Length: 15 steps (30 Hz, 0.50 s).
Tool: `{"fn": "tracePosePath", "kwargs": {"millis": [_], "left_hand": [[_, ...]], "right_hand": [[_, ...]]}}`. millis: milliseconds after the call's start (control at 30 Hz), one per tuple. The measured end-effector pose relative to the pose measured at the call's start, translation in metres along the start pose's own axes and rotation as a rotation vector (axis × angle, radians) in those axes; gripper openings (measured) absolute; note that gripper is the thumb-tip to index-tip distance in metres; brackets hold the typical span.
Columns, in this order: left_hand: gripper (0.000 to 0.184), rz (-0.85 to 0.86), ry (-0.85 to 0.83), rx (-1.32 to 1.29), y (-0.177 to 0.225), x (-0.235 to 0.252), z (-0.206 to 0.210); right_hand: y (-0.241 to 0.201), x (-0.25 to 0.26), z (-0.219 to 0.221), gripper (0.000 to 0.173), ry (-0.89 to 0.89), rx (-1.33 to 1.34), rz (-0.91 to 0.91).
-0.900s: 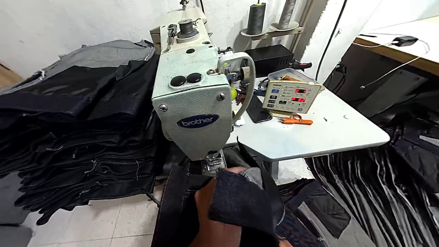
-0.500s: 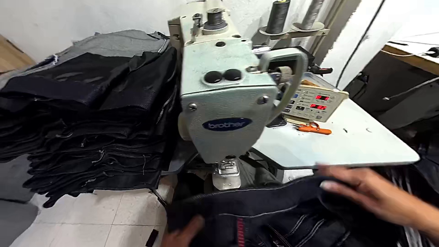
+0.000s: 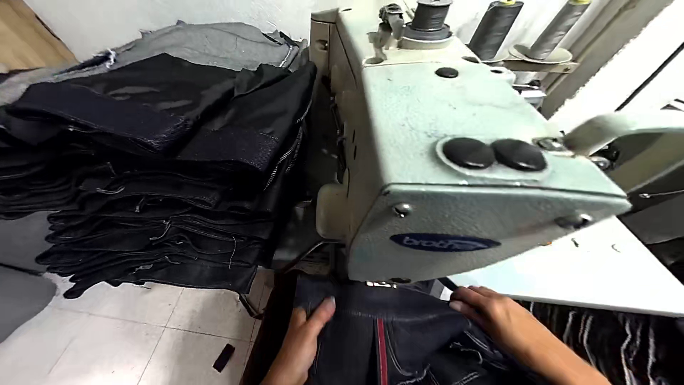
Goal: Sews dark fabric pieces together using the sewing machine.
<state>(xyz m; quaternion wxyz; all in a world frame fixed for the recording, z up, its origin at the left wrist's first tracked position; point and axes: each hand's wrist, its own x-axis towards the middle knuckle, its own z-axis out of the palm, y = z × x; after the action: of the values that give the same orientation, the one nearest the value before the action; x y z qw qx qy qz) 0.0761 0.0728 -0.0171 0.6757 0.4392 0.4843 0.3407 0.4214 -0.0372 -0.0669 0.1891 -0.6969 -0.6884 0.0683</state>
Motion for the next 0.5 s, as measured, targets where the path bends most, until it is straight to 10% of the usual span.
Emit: {"fn": "tracePosePath", "kwargs": {"millis": [100,267,500], "left_hand": [[0.029,0.049,0.010,-0.092,-0.007,-0.020,-0.004],[0.034,0.132,-0.061,-0.086,-0.009,-0.011,-0.011],[0.019,0.223,-0.142,-0.113,-0.017,-0.006,-0.014]], "right_hand": [[-0.058,-0.016,-0.033,0.020,0.274,-0.162,-0.259],[-0.140,-0.015,-0.023,0.028,0.029,-0.125,-0.739],[-0.131,0.035,-0.032,0.027,0.487,-0.224,-0.582]]}}
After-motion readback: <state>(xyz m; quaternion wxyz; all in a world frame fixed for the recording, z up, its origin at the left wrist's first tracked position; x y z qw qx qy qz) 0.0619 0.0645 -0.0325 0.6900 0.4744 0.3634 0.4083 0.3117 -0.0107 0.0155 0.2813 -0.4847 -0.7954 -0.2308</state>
